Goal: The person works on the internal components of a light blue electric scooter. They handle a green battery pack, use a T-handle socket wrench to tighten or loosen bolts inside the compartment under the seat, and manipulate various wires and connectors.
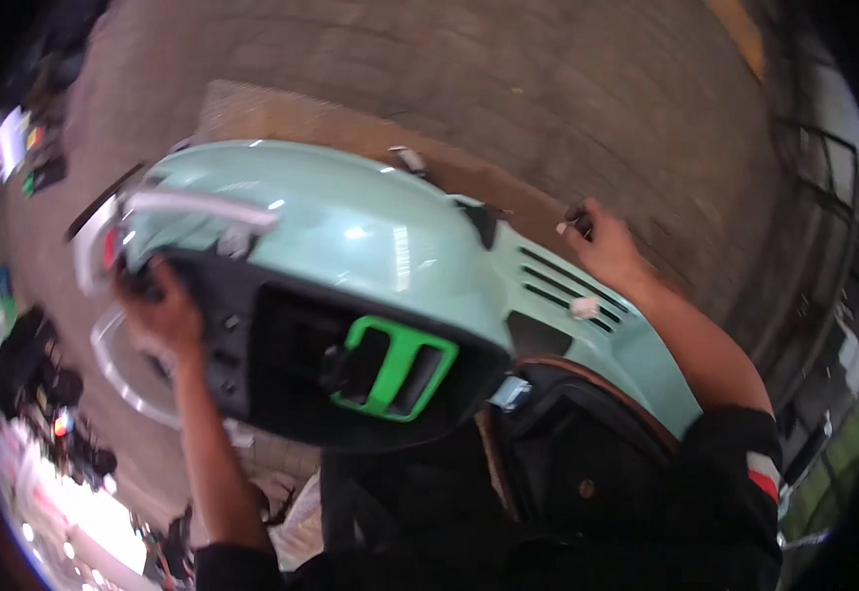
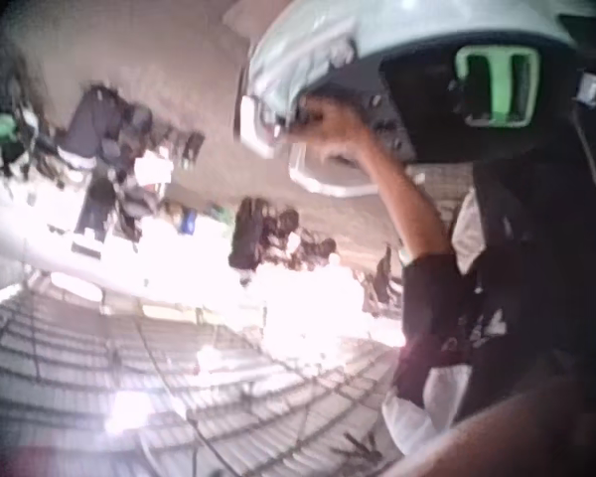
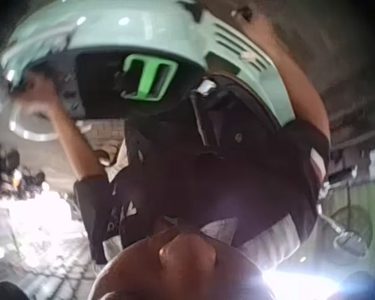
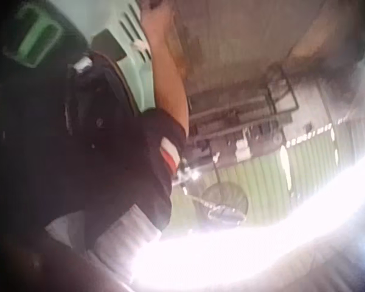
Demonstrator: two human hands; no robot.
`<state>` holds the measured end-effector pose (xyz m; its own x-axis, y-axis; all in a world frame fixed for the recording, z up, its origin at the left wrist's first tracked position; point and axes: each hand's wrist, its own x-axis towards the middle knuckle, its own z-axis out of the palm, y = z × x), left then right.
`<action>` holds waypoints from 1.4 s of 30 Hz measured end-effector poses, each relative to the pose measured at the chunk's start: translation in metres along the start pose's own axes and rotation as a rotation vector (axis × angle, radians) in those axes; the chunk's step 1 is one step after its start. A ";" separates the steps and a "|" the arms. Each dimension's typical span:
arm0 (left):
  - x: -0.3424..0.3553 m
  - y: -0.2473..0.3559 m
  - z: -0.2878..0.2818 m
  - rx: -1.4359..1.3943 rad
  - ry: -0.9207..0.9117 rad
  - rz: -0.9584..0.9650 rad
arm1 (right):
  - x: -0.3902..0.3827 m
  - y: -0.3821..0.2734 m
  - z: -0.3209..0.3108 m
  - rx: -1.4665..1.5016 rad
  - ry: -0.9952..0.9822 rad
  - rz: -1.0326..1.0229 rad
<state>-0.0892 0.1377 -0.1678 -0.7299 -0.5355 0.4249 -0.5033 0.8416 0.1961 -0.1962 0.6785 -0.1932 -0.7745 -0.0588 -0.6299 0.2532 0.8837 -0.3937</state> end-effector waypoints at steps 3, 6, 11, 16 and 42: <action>0.002 -0.009 -0.005 -0.055 -0.022 -0.030 | 0.006 0.141 0.009 -0.364 -0.227 0.268; 0.005 -0.016 -0.002 -0.024 -0.041 -0.031 | -0.006 0.257 0.039 -0.359 -0.557 0.691; 0.012 -0.039 -0.008 -0.029 -0.009 0.104 | -0.020 0.330 0.155 -0.002 -0.344 1.033; 0.020 -0.033 -0.015 -0.129 0.003 0.088 | -0.012 0.421 0.256 -0.659 -0.443 0.132; 0.006 0.007 -0.035 -0.303 -0.151 0.359 | -0.196 -0.280 0.229 0.424 0.447 0.000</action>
<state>-0.0807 0.1433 -0.1326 -0.9026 -0.1937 0.3845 -0.0671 0.9454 0.3188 0.0176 0.3357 -0.1129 -0.9191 0.2229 -0.3249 0.3910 0.6168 -0.6832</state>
